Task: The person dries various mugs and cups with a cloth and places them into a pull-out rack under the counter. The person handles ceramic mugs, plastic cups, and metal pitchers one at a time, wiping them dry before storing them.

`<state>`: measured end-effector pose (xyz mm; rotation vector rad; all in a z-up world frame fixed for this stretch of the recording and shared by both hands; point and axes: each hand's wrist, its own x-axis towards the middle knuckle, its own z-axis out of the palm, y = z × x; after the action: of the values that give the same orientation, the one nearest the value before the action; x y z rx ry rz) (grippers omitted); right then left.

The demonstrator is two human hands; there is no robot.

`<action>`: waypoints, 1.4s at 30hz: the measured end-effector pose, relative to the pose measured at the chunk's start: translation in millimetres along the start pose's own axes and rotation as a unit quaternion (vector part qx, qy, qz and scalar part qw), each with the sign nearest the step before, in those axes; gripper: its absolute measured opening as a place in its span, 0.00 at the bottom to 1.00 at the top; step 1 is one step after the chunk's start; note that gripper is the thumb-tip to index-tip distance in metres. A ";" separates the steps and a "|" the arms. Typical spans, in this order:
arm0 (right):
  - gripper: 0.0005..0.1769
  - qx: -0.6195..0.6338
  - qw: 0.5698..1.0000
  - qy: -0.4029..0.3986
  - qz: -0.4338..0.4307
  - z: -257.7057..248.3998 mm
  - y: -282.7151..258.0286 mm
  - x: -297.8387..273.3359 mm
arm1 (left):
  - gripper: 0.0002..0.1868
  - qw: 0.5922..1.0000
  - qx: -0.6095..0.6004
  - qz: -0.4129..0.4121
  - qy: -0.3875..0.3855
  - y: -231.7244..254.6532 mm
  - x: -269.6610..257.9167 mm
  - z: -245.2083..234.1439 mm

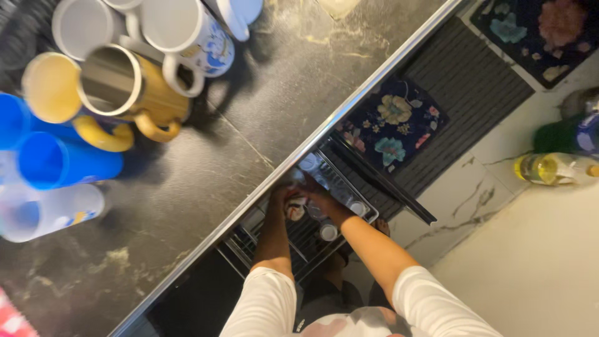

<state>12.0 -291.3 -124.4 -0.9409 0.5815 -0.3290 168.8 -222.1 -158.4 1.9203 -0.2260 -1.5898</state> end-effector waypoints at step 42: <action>0.18 0.042 0.960 0.166 -0.223 71.9 -386.5 -42.1 | 0.44 0.739 -0.577 0.310 -0.159 180.0 -442.1 16.6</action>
<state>15.1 -437.4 243.0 -0.9356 0.6508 -0.9240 84.9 -147.4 305.9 0.4984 0.0192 -1.0925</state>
